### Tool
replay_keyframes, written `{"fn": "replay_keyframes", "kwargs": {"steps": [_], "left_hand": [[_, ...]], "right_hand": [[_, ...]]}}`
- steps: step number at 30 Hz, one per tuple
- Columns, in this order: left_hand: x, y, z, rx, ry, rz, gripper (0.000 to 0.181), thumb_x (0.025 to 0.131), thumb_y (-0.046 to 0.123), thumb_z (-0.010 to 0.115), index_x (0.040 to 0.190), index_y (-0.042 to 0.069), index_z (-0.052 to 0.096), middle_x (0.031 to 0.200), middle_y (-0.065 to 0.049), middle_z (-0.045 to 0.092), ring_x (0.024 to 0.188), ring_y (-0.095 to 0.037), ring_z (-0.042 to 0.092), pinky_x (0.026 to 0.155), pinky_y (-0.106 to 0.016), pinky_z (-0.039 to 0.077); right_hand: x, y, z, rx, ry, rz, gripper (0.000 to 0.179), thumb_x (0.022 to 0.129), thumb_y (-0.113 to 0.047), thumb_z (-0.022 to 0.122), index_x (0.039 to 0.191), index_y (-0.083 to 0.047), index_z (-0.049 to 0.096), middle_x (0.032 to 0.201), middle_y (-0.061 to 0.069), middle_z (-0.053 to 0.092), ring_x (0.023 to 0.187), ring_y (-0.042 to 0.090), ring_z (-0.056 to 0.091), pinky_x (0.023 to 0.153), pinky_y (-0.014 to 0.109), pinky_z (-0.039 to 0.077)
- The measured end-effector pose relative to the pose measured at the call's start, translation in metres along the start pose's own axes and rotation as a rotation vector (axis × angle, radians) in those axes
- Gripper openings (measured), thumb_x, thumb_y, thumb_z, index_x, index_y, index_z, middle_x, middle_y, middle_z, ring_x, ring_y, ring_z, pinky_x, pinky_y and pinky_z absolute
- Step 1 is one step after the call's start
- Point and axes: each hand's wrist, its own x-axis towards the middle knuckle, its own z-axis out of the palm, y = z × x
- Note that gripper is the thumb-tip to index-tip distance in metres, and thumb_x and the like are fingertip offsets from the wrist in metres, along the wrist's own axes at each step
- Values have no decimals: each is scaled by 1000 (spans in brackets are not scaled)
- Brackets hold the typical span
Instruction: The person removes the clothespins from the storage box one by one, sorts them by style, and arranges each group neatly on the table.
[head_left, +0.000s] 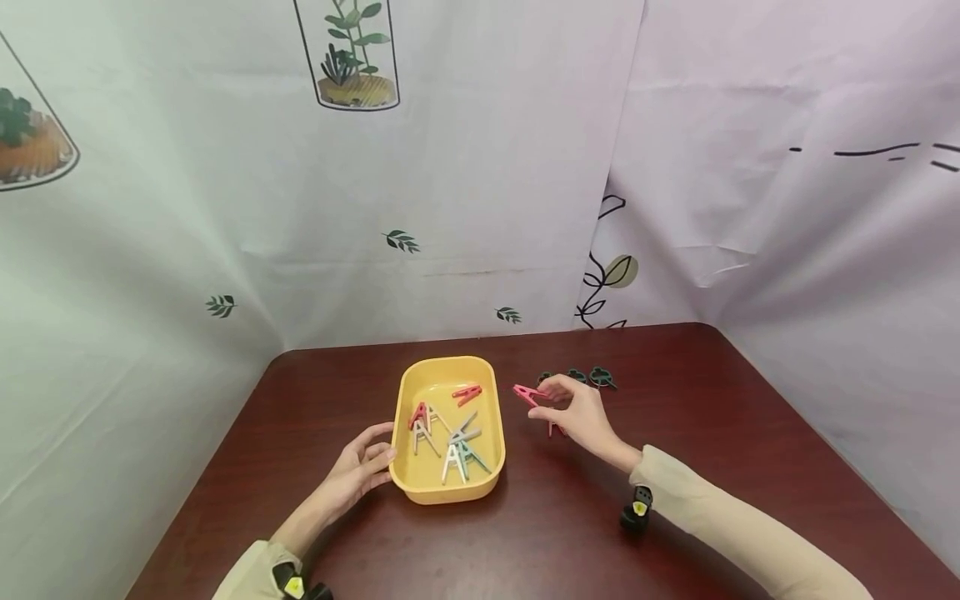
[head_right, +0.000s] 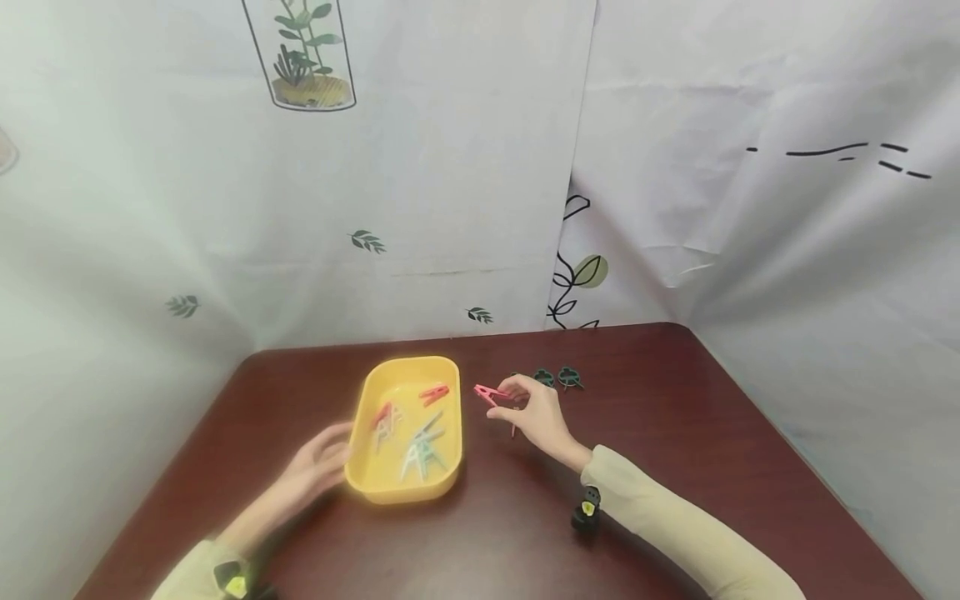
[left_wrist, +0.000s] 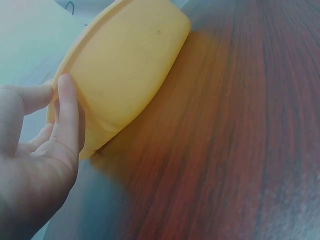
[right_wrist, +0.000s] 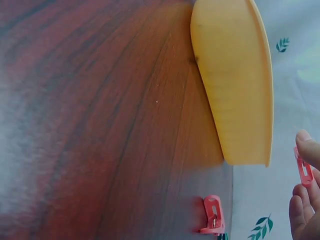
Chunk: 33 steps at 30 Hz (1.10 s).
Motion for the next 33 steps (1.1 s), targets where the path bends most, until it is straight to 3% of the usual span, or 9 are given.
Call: {"fn": "replay_keyframes", "kwargs": {"steps": [12,19,27,33], "left_hand": [[2,2,0,7,34,-2,58,99,6,51,146,-5,18,98,3,61,89,-6,64,77,-24,57],[2,1,0,4,10,-6,57,100,8,51,145,-4,18,100,3,62,91,-6,64,78,-24,57],[1,0,0,-1,9,3,54,100,6,50,144,-4,20,101,3,62,91,-6,65,78,-23,57],[1,1,0,0,-5,-7,54,100,8,50,144,-3,20,102,2,62,92,-7,65,79,-24,57]], "right_hand": [[-12,17,-18,-60,81,57,36,66,-21,89,96,-15,70,90,8,73,80,18,66,72,21,54],[-22,29,-27,-109,107,131,36,66,-21,90,95,-13,70,87,4,71,80,17,65,71,19,54],[-30,41,-32,-166,131,158,34,65,-23,90,91,-12,69,82,3,70,76,15,64,68,20,53],[-32,51,-34,-217,116,204,33,68,-25,89,90,-11,69,82,3,69,75,13,62,67,20,51]]}}
